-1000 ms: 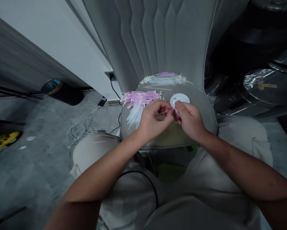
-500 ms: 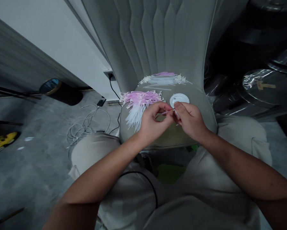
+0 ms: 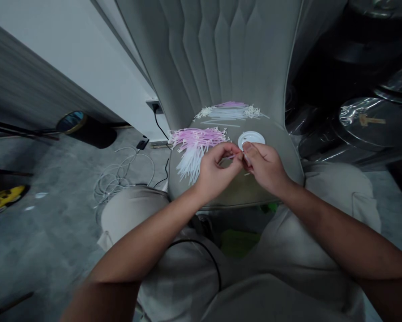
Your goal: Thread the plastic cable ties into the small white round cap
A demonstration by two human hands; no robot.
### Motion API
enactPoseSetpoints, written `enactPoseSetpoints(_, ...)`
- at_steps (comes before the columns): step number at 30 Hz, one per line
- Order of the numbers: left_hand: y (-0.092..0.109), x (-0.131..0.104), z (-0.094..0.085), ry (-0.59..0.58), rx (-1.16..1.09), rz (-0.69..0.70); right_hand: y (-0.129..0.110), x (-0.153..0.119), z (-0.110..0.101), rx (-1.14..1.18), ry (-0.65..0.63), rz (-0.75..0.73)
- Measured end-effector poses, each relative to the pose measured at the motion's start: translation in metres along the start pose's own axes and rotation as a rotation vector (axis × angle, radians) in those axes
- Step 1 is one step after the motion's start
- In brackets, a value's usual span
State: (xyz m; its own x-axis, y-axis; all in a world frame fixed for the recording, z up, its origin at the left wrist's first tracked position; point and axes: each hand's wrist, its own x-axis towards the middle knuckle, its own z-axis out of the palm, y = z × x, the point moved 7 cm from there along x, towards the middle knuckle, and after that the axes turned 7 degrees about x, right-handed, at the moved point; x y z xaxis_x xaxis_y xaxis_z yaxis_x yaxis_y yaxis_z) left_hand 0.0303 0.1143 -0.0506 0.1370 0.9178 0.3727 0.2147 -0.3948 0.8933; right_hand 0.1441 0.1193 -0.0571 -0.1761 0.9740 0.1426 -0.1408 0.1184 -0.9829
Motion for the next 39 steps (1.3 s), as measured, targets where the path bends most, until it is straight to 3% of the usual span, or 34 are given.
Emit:
enactPoseSetpoints(4, 0.004, 0.006, 0.0, -0.02, 0.029, -0.011, 0.003, 0.003, -0.005, 0.032, 0.041, 0.006)
enactPoseSetpoints(9, 0.017, 0.013, -0.015, 0.002, 0.237, 0.115, 0.003, 0.007, -0.011, 0.18, 0.088, 0.029)
enactPoseSetpoints(13, 0.007, 0.013, -0.024, 0.026, 0.289, 0.144, 0.007, 0.009, -0.01, 0.337, 0.07, 0.204)
enactPoseSetpoints(18, -0.004, 0.009, -0.013, 0.0, 0.146, 0.093, 0.014, 0.008, -0.005, 0.412, 0.051, 0.255)
enactPoseSetpoints(24, 0.016, 0.005, -0.01, 0.068, 0.196, 0.227, 0.019, 0.002, -0.004, 0.27, 0.043, 0.165)
enactPoseSetpoints(39, 0.035, 0.004, -0.013, 0.027, 0.358, 0.404, 0.0, -0.004, -0.003, -0.036, -0.023, 0.083)
